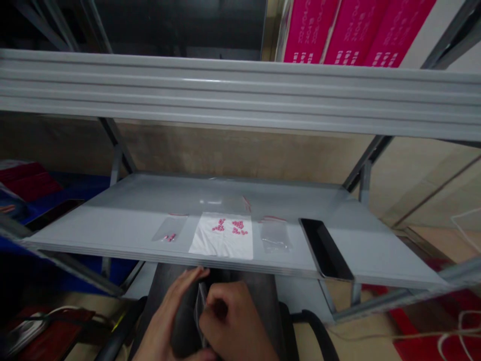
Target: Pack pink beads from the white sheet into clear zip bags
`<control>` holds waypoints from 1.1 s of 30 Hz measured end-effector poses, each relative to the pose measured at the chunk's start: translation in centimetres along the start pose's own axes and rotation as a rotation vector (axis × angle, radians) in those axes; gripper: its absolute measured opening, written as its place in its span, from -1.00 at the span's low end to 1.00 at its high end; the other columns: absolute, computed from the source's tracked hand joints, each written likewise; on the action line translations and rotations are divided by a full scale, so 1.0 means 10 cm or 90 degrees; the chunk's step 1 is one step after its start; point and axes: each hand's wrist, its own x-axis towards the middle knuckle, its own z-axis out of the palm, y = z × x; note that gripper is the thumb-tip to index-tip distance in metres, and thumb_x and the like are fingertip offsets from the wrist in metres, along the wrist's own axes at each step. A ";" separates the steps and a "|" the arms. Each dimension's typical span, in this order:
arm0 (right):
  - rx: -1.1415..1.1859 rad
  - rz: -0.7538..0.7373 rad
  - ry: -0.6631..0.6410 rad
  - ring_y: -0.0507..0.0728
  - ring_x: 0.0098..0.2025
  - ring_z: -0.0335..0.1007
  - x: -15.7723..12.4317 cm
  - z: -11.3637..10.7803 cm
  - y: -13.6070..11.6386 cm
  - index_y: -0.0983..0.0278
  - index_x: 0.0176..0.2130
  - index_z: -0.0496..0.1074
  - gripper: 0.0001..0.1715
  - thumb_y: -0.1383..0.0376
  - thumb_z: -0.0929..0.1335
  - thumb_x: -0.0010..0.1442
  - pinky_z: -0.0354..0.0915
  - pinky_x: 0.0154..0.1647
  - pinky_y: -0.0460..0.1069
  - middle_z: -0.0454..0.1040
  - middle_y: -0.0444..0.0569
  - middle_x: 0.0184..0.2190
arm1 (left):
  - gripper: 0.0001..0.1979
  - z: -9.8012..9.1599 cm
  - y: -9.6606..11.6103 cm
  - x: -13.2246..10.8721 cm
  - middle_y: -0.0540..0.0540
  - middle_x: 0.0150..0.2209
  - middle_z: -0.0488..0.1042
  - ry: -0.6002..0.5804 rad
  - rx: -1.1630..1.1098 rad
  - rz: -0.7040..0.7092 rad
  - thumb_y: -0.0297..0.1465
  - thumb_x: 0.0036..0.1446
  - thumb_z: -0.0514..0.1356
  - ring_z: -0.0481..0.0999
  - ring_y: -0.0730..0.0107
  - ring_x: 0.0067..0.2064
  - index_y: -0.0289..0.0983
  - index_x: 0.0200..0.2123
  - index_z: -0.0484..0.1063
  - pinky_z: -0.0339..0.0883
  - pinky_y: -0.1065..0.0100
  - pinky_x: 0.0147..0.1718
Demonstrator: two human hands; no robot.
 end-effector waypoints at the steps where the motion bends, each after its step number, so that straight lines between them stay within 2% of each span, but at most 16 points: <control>1: -0.006 0.003 0.001 0.02 -0.51 0.15 0.02 0.00 0.01 0.25 -0.65 0.27 -0.79 0.44 0.30 -0.04 0.04 -0.45 -0.09 0.24 -0.20 -0.65 | -0.24 0.02 -0.04 0.00 -0.21 0.05 0.55 0.003 -0.006 -0.019 -0.32 -0.35 0.51 0.48 -0.17 0.11 -0.08 0.05 0.49 0.32 -0.06 0.13; 4: -0.023 0.010 0.000 0.01 -0.53 0.13 0.09 -0.02 0.04 0.25 -0.67 0.27 -0.76 0.45 0.30 -0.05 0.01 -0.47 -0.09 0.23 -0.21 -0.68 | -0.45 0.05 -0.10 0.01 -0.15 -0.10 0.64 0.029 -0.012 -0.048 -0.38 -0.30 0.47 0.58 -0.10 -0.01 -0.09 -0.10 0.58 0.37 -0.03 0.09; 9: -0.099 0.019 -0.004 0.01 -0.54 0.13 0.15 -0.05 0.05 0.25 -0.67 0.24 -0.77 0.47 0.28 -0.08 -0.01 -0.47 -0.07 0.23 -0.21 -0.68 | -0.43 0.07 0.01 0.12 -0.11 -0.12 0.63 0.031 -0.030 -0.008 -0.51 -0.26 0.39 0.61 0.04 -0.10 -0.10 -0.07 0.52 0.52 0.18 -0.12; 12: -0.117 0.035 -0.005 0.02 -0.50 0.17 0.17 -0.11 0.05 0.26 -0.65 0.21 -0.80 0.45 0.27 -0.08 0.00 -0.44 -0.07 0.23 -0.20 -0.65 | -0.54 0.09 0.06 0.21 -0.07 -0.25 0.60 0.025 -0.072 -0.038 -0.54 -0.25 0.33 0.61 0.15 -0.23 -0.15 -0.18 0.49 0.51 0.28 -0.26; 14: -0.082 0.042 -0.012 0.02 -0.52 0.13 0.19 -0.16 0.04 0.25 -0.65 0.18 -0.79 0.41 0.26 -0.05 -0.02 -0.47 -0.07 0.19 -0.20 -0.66 | -0.62 0.12 0.09 0.27 -0.05 -0.33 0.57 0.006 -0.101 -0.066 -0.53 -0.24 0.30 0.59 0.18 -0.29 -0.18 -0.24 0.47 0.49 0.32 -0.32; 17: 0.025 0.049 -0.031 0.00 -0.55 0.06 0.24 -0.23 -0.01 0.24 -0.66 0.13 -0.76 0.34 0.25 -0.03 -0.05 -0.52 -0.08 0.13 -0.22 -0.67 | -0.60 0.15 0.12 0.35 -0.05 -0.35 0.54 -0.020 -0.149 -0.086 -0.53 -0.27 0.28 0.56 0.20 -0.30 -0.20 -0.24 0.44 0.47 0.34 -0.35; 22: 0.161 0.096 -0.101 -0.03 -0.63 -0.01 0.32 -0.29 -0.10 0.22 -0.66 0.13 -0.79 0.27 0.21 -0.04 -0.06 -0.59 -0.10 0.07 -0.25 -0.73 | -0.61 0.19 0.14 0.44 -0.01 -0.38 0.48 -0.043 -0.199 -0.071 -0.54 -0.26 0.24 0.52 0.28 -0.32 -0.19 -0.25 0.38 0.45 0.39 -0.38; 25: 0.117 0.070 -0.061 -0.02 -0.60 0.00 0.35 -0.26 -0.10 0.22 -0.65 0.10 -0.76 0.28 0.22 -0.03 -0.05 -0.57 -0.10 0.06 -0.24 -0.70 | -0.52 0.20 0.07 0.44 -0.03 -0.28 0.49 -0.056 -0.176 -0.038 -0.58 -0.23 0.24 0.54 0.26 -0.24 -0.16 -0.15 0.37 0.47 0.36 -0.27; 29: -0.020 0.012 0.001 -0.02 -0.59 0.06 0.38 -0.20 -0.02 0.24 -0.66 0.09 -0.75 0.42 0.25 -0.06 -0.06 -0.55 -0.10 0.09 -0.24 -0.69 | -0.31 0.20 -0.03 0.44 -0.05 -0.12 0.52 -0.052 -0.113 0.039 -0.61 -0.24 0.30 0.56 0.19 -0.12 -0.07 0.02 0.32 0.46 0.31 -0.15; 33: -0.116 -0.030 0.051 0.02 -0.57 0.21 0.35 -0.24 -0.01 0.24 -0.59 0.24 -0.80 0.43 0.29 0.00 0.06 -0.54 -0.10 0.26 -0.19 -0.66 | -0.43 0.19 -0.06 0.46 -0.06 -0.17 0.54 -0.016 -0.091 0.060 -0.55 -0.17 0.33 0.58 0.18 -0.16 -0.08 -0.03 0.39 0.47 0.30 -0.19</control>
